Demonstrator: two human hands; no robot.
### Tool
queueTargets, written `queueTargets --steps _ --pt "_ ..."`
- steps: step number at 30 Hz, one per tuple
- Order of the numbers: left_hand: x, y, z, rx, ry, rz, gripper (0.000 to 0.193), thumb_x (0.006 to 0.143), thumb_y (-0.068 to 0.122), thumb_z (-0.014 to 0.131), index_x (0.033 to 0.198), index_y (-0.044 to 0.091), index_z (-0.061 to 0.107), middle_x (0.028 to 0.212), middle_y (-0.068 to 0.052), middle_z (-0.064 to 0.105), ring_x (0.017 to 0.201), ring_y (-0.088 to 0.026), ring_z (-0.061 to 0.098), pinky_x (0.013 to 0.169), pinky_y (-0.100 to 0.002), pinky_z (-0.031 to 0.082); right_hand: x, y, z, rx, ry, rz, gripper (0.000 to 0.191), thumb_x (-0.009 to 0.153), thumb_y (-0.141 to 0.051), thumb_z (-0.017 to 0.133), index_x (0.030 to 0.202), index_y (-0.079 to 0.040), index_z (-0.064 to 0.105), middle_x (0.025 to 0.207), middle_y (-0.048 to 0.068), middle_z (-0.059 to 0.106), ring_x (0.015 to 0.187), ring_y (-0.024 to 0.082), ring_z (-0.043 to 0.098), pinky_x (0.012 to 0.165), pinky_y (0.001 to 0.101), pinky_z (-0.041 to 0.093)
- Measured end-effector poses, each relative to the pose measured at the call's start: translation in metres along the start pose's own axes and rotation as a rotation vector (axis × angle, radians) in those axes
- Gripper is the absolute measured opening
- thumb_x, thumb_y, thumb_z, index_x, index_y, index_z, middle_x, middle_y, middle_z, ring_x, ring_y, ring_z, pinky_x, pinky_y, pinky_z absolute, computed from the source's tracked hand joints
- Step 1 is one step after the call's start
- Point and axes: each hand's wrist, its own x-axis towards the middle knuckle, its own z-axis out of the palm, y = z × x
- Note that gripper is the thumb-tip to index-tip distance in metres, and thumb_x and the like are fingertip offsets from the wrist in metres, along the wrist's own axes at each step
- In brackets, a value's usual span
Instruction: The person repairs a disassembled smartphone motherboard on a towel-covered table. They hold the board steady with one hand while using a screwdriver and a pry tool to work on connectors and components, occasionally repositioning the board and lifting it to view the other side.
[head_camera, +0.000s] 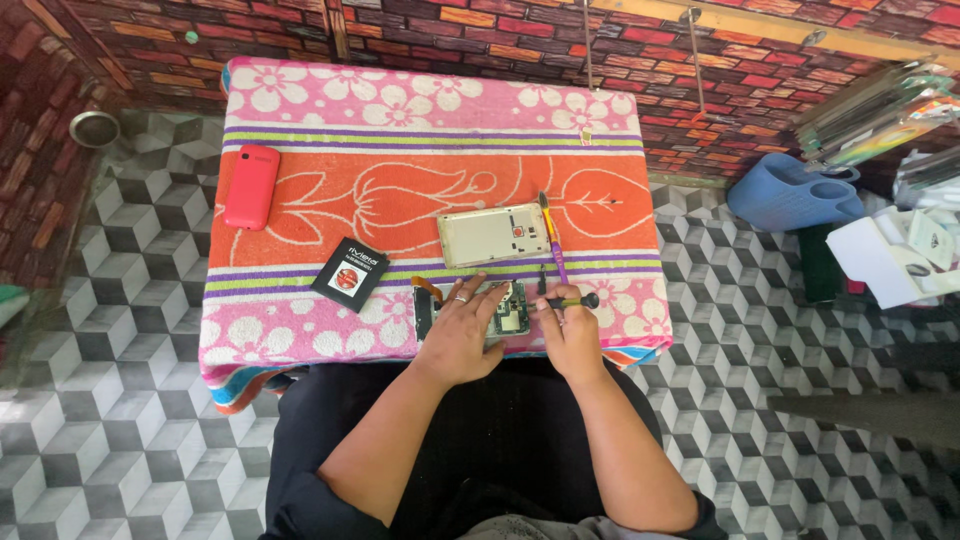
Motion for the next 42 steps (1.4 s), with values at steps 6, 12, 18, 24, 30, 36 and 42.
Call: queueTargets --steps 6,12,18,24,30,36,42 --pt "-0.001 0.000 0.001 0.011 -0.004 -0.005 0.086 0.074 0.023 0.079 0.149 0.003 0.041 0.142 -0.020 0.056 0.145 -0.040 0.036 0.122 -0.055 0.025 0.000 -0.007 0.001 -0.044 -0.033 -0.019 0.020 0.102 -0.016 0.060 0.111 0.000 0.052 0.092 0.015 0.077 0.087 0.022 0.080 0.073 0.0310 0.061" --pt "-0.002 0.000 0.003 0.039 -0.015 0.009 0.084 0.076 0.024 0.078 0.149 0.004 0.040 0.144 -0.019 0.055 0.147 -0.040 0.036 0.123 -0.053 0.024 -0.002 -0.006 0.000 0.057 -0.024 0.028 0.017 0.103 -0.013 0.059 0.111 0.000 0.051 0.099 0.015 0.077 0.091 0.021 0.079 0.078 0.0307 0.061" --pt "-0.005 0.001 0.000 0.090 -0.060 0.042 0.084 0.076 0.022 0.078 0.149 0.005 0.041 0.151 -0.021 0.046 0.146 -0.040 0.034 0.123 -0.052 0.023 -0.015 0.001 -0.020 0.198 0.000 0.070 0.017 0.103 -0.011 0.059 0.111 0.001 0.050 0.102 0.015 0.076 0.094 0.021 0.078 0.081 0.0301 0.061" --pt "-0.013 -0.001 -0.008 0.078 -0.049 0.008 0.077 0.076 0.026 0.081 0.141 0.002 0.049 0.154 -0.025 0.040 0.147 -0.042 0.032 0.122 -0.051 0.025 -0.022 0.001 -0.019 0.018 -0.097 0.054 0.018 0.100 -0.013 0.061 0.111 -0.001 0.052 0.097 0.014 0.079 0.093 0.020 0.080 0.079 0.0302 0.060" --pt "-0.017 -0.004 -0.010 0.078 -0.121 -0.028 0.073 0.076 0.028 0.082 0.139 0.005 0.054 0.154 -0.023 0.040 0.148 -0.041 0.030 0.122 -0.051 0.025 -0.019 -0.004 -0.012 0.014 -0.126 0.056 0.021 0.101 -0.016 0.061 0.113 0.000 0.053 0.098 0.013 0.078 0.093 0.020 0.080 0.079 0.0311 0.062" --pt "-0.017 -0.003 -0.010 0.112 -0.149 -0.037 0.069 0.076 0.029 0.083 0.136 0.005 0.059 0.153 -0.023 0.039 0.148 -0.041 0.029 0.122 -0.051 0.024 -0.019 -0.010 -0.011 -0.127 -0.125 0.044 0.017 0.100 -0.017 0.064 0.108 -0.002 0.063 0.092 0.012 0.077 0.087 0.024 0.080 0.077 0.0334 0.061" --pt "-0.015 -0.001 -0.009 0.143 -0.163 -0.054 0.069 0.075 0.030 0.083 0.135 0.005 0.059 0.154 -0.023 0.039 0.149 -0.040 0.029 0.122 -0.051 0.024 -0.022 -0.016 -0.008 -0.160 -0.084 -0.002 0.019 0.098 -0.017 0.065 0.110 -0.003 0.062 0.094 0.015 0.076 0.086 0.028 0.077 0.075 0.0364 0.060"
